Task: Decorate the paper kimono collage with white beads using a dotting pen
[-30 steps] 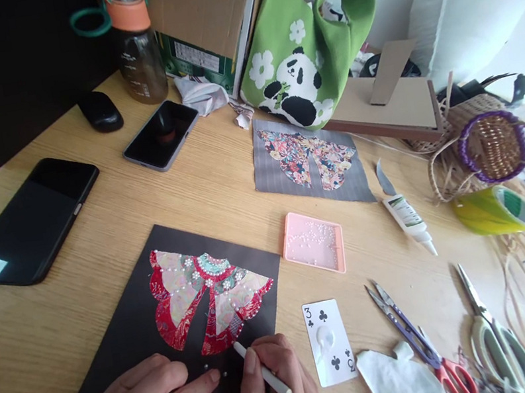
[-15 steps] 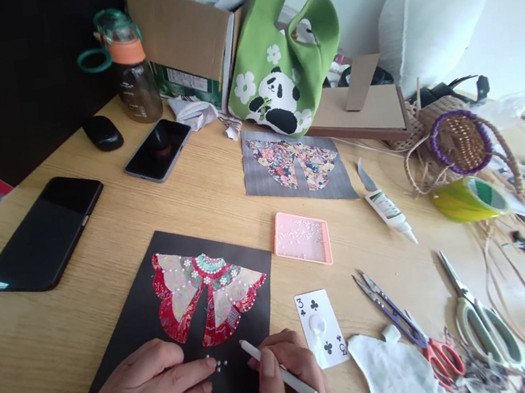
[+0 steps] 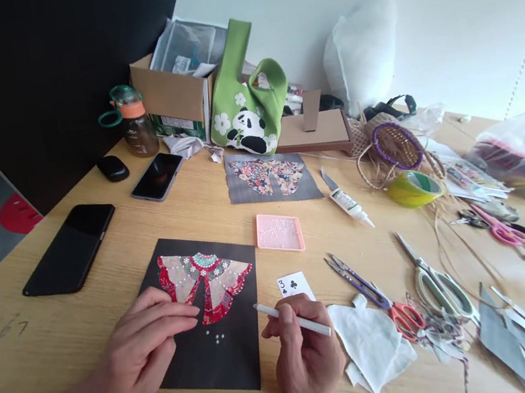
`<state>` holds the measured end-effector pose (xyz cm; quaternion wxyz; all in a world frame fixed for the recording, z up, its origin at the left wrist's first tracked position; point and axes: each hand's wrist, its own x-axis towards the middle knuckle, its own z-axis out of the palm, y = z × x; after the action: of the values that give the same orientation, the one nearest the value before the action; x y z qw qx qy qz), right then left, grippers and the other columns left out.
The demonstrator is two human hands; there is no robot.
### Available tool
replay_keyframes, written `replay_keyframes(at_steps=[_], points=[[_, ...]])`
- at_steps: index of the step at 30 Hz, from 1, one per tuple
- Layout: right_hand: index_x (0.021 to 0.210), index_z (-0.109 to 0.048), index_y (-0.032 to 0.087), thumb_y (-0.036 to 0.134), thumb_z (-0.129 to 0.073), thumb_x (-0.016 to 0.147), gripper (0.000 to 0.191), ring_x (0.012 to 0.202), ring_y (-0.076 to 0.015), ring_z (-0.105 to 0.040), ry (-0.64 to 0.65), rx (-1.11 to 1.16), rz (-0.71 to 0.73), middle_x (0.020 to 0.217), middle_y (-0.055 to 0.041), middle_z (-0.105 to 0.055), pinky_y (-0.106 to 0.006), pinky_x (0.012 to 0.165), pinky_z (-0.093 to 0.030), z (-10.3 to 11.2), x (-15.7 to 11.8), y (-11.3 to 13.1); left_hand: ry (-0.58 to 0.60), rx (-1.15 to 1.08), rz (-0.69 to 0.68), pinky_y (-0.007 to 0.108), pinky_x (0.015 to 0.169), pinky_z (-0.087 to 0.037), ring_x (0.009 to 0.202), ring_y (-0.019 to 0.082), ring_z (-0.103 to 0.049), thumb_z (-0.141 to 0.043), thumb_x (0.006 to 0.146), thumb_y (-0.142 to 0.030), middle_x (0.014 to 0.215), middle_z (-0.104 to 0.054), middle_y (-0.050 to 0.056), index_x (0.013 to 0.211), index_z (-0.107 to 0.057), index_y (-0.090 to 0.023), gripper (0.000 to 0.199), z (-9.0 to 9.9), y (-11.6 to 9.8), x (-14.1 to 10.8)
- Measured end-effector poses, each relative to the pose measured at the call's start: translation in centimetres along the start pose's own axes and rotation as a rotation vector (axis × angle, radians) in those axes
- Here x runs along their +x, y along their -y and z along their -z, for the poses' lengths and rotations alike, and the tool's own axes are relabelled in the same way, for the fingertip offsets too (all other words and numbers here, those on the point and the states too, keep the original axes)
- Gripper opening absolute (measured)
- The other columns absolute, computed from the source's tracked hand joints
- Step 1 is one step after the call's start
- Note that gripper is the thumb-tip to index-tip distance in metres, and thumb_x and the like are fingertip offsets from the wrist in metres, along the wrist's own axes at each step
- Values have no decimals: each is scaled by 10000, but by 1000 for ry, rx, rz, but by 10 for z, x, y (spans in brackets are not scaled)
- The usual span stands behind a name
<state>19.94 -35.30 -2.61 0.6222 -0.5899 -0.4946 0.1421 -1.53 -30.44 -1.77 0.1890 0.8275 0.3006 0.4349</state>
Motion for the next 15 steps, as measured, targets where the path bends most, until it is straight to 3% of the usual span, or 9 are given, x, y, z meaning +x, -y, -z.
replay_keyframes(at_steps=[3, 10, 15], points=[[829, -564, 204, 193, -535, 988, 162, 496, -91, -596, 3, -38, 10, 585, 54, -588, -242, 541, -489, 1, -1, -3, 20, -14, -8, 338, 787, -569, 881, 167, -591, -436, 862, 67, 958, -740, 38, 1008, -674, -169, 365, -3, 1, -2], [817, -576, 199, 260, -543, 984, 180, 561, -104, -594, 306, -170, -58, 702, 14, -616, -217, 508, -478, -7, -12, -14, 151, 77, -8, 375, 864, -577, 957, 200, -566, -431, 854, 25, 1030, -722, 72, 1049, -710, -145, 381, -12, -3, -10], [816, -565, 201, 321, -524, 996, 219, 554, -104, -576, 338, -163, -120, 727, 9, -600, -202, 472, -468, -8, -19, -18, 265, 134, 17, 446, 952, -555, 1061, 239, -533, -439, 845, -14, 1137, -680, 100, 1169, -680, -136, 422, -18, 0, -17]])
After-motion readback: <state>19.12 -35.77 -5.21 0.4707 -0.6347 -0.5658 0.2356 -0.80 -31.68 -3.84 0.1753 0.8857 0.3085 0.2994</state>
